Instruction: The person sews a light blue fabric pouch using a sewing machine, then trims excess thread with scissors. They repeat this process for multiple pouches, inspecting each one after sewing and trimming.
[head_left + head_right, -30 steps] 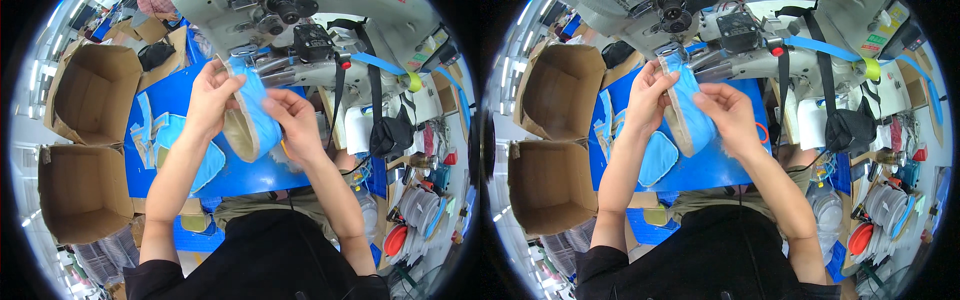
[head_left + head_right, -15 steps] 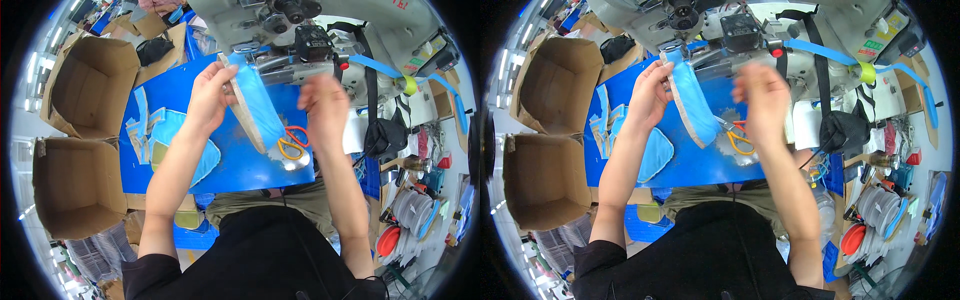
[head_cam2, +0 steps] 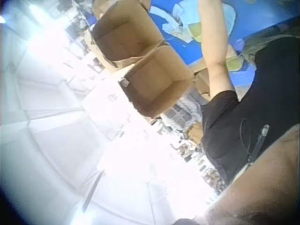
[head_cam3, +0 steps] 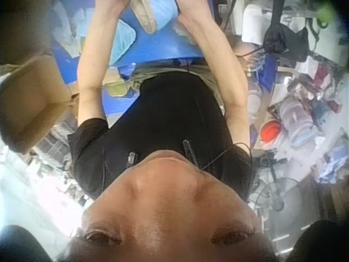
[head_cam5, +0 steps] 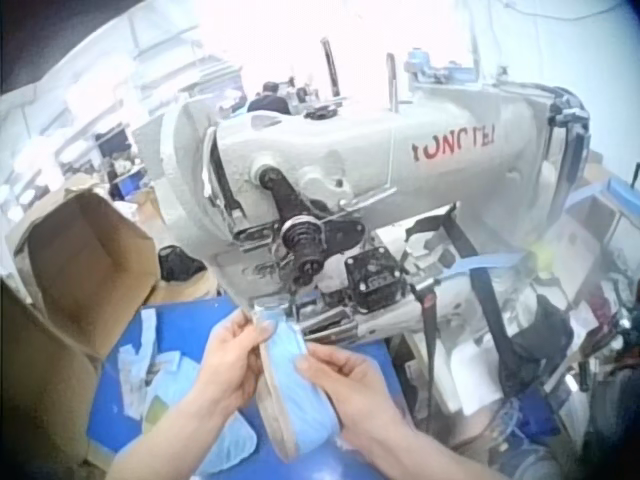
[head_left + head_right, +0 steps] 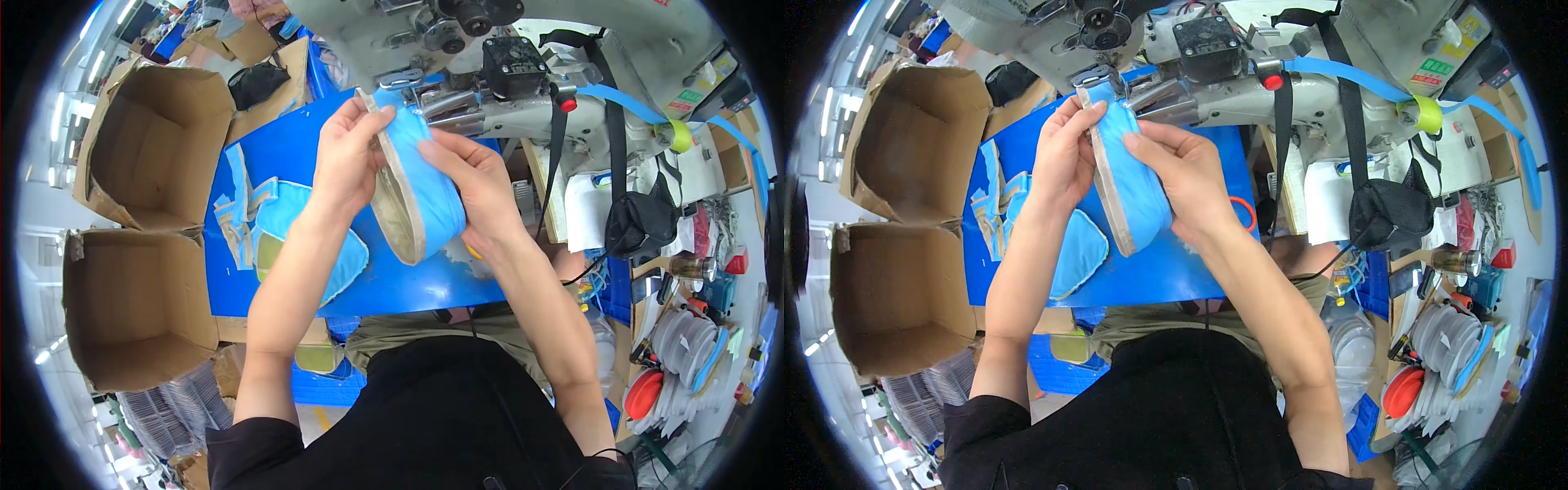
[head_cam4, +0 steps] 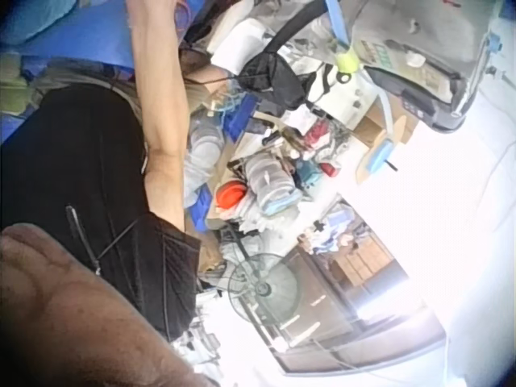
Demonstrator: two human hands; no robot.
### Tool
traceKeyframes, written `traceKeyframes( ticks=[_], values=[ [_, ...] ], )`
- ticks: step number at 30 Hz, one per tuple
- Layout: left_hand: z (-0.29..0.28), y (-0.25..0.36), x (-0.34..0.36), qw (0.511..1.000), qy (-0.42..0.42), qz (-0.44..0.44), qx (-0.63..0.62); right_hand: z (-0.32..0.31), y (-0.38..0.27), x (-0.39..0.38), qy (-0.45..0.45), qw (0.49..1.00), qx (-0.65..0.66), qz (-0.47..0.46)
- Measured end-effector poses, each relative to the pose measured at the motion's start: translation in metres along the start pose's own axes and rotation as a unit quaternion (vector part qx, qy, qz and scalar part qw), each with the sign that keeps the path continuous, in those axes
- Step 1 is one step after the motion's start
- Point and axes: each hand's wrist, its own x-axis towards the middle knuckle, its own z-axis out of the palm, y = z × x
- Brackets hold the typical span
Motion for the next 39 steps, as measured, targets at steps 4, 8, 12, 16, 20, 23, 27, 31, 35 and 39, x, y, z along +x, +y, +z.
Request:
traceKeyframes(
  ticks=[4, 8, 12, 16, 20, 23, 27, 31, 35, 39],
  values=[
    [0.003, 0.004, 0.005, 1.0, 0.013, 0.01, -0.004, 0.0, 0.006, -0.002, -0.002, 1.0, 0.015, -0.001],
    [-0.01, 0.005, 0.032, 0.999, 0.043, 0.022, 0.007, 0.004, 0.01, -0.001, 0.0, 1.0, 0.019, -0.016],
    [-0.009, 0.011, 0.047, 0.998, 0.059, -0.005, -0.024, 0.009, 0.006, -0.004, -0.003, 0.999, 0.0, -0.038],
    [-0.014, 0.014, 0.038, 0.998, 0.064, -0.023, -0.016, 0.0, 0.003, -0.001, 0.006, 0.996, -0.079, -0.04],
    [-0.008, 0.007, -0.004, 0.998, 0.019, -0.052, -0.039, -0.01, -0.04, -0.034, 0.055, 0.956, -0.248, -0.146],
    [-0.005, 0.006, -0.028, 0.997, 0.005, -0.056, -0.05, -0.026, -0.121, -0.063, 0.158, 0.809, -0.402, -0.399],
    [-0.014, -0.004, -0.036, 0.998, 0.001, -0.051, -0.041, -0.046, -0.27, -0.074, 0.189, 0.695, -0.404, -0.564],
    [-0.009, -0.009, -0.031, 0.997, 0.002, -0.063, -0.037, -0.117, -0.426, -0.044, 0.275, 0.554, -0.569, -0.542],
    [-0.001, -0.004, -0.026, 0.995, -0.007, -0.069, -0.07, -0.159, -0.552, -0.01, 0.335, 0.65, -0.591, -0.341],
    [-0.005, -0.006, -0.018, 0.995, 0.005, -0.051, -0.082, -0.176, -0.532, 0.011, 0.323, 0.763, -0.492, -0.269]
  ],
)
